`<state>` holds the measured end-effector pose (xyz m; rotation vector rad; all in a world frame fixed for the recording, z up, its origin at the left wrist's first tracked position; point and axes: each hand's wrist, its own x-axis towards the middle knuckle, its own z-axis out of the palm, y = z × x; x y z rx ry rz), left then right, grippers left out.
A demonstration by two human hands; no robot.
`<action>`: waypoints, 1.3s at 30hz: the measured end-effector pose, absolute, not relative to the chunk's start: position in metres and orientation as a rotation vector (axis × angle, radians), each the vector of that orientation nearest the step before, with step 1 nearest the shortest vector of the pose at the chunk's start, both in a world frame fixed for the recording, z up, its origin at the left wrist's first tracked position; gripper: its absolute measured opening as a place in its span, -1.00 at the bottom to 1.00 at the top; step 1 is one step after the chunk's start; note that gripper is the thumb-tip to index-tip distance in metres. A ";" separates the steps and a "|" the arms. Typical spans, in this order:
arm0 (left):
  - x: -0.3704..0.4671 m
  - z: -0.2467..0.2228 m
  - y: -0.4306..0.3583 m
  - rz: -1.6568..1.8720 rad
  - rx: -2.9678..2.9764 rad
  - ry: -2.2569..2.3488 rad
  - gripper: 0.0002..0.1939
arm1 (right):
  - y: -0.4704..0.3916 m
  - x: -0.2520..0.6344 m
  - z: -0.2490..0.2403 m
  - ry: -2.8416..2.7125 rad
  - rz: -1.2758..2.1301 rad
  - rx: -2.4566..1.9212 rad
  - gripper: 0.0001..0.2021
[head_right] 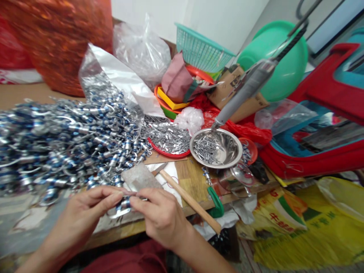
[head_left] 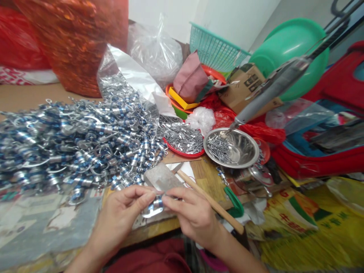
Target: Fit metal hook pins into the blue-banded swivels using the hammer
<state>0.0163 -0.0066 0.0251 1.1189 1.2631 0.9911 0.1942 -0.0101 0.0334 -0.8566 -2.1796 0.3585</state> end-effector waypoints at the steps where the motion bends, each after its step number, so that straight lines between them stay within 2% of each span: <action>1: 0.018 0.023 -0.008 1.001 1.079 1.267 -0.84 | -0.011 0.193 0.033 -2.144 0.434 -0.892 -0.73; 4: 0.023 0.019 -0.011 1.029 0.885 1.206 -0.78 | -0.013 0.190 0.034 -2.047 0.605 -1.011 -0.79; 7: 0.029 0.019 -0.014 1.075 0.728 1.136 -0.50 | -0.010 0.190 0.037 -2.027 0.719 -1.099 -0.83; 9: 0.030 0.020 -0.014 1.079 0.694 1.147 -0.45 | 0.005 0.194 0.038 -2.077 0.750 -1.134 -0.87; 11: 0.029 0.020 -0.012 1.033 0.677 1.141 -0.46 | 0.033 0.200 0.038 -2.113 0.588 -1.311 -0.86; 13: 0.027 0.021 -0.010 0.973 0.689 1.107 -0.46 | 0.071 0.207 0.035 -2.055 0.248 -1.643 -0.79; 15: 0.026 0.023 -0.007 0.931 0.716 1.082 -0.47 | 0.109 0.211 0.028 -2.034 0.168 -1.767 -0.75; 19: 0.024 0.025 -0.003 0.897 0.747 1.056 -0.50 | 0.152 0.204 0.013 -2.089 0.142 -1.881 -0.82; 22: 0.022 0.020 0.000 0.883 0.740 1.021 -0.51 | 0.158 0.198 0.006 -2.115 0.139 -1.886 -0.85; 31: 0.018 0.004 0.004 0.937 0.713 0.939 -0.57 | 0.144 0.236 0.009 -1.934 0.247 -1.706 -0.75; 39: 0.019 0.006 0.003 0.936 0.703 0.954 -0.56 | 0.065 0.198 0.033 -2.003 0.813 -1.360 -0.89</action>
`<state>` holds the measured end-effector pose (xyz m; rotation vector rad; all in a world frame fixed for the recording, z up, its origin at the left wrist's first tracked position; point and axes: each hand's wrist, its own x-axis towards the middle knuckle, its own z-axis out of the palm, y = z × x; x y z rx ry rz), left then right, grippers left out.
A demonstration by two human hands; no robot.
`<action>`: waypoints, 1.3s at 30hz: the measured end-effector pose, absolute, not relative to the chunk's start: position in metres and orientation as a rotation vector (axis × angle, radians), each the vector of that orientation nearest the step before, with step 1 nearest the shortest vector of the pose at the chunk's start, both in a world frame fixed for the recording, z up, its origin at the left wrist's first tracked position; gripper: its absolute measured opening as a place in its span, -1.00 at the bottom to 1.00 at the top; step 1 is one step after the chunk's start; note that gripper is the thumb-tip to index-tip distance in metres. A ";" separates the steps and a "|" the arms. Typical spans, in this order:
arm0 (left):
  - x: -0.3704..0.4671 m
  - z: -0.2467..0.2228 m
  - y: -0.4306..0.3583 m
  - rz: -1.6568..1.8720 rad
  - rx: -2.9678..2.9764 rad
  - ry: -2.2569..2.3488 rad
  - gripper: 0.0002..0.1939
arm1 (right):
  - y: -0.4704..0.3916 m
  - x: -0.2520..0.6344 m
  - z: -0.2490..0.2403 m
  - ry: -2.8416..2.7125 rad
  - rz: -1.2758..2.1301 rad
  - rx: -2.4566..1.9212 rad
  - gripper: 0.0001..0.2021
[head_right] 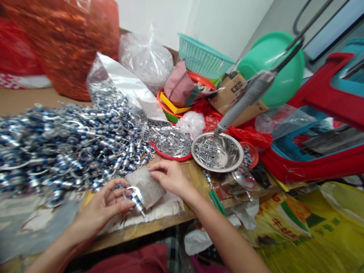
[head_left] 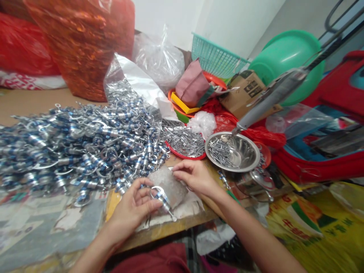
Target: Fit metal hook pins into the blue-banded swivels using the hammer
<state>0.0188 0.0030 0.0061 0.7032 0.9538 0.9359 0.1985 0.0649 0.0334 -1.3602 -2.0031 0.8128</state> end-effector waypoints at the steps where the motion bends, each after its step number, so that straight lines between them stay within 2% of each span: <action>1: 0.019 0.006 0.002 0.940 0.707 0.956 -0.55 | 0.054 0.194 0.035 -2.036 0.849 -1.291 -0.90; 5: 0.020 0.004 0.000 0.953 0.709 0.944 -0.56 | 0.025 0.185 0.033 -2.203 0.670 -1.139 -0.89; 9: 0.020 0.003 0.000 0.971 0.684 0.932 -0.56 | 0.010 0.182 0.027 -2.276 0.406 -1.203 -0.84; 14: 0.021 0.003 0.001 0.970 0.678 0.958 -0.56 | 0.005 0.168 0.031 -2.122 0.418 -1.322 -0.82; 22: 0.022 0.004 0.000 0.968 0.665 0.934 -0.58 | 0.000 0.157 0.018 -2.096 0.250 -1.449 -0.81; 29: 0.020 0.003 0.000 0.963 0.669 0.939 -0.57 | 0.000 0.155 0.029 -2.201 0.410 -1.584 -0.81; 34: 0.020 0.000 0.000 0.955 0.703 0.956 -0.58 | 0.001 0.172 0.024 -2.022 0.543 -1.474 -0.84; 37: 0.021 0.000 0.001 0.953 0.706 0.976 -0.56 | 0.002 0.207 0.016 -1.781 0.375 -1.609 -0.80; 39: 0.021 0.000 0.001 0.959 0.706 0.977 -0.55 | 0.003 0.233 0.008 -1.874 0.246 -1.773 -0.73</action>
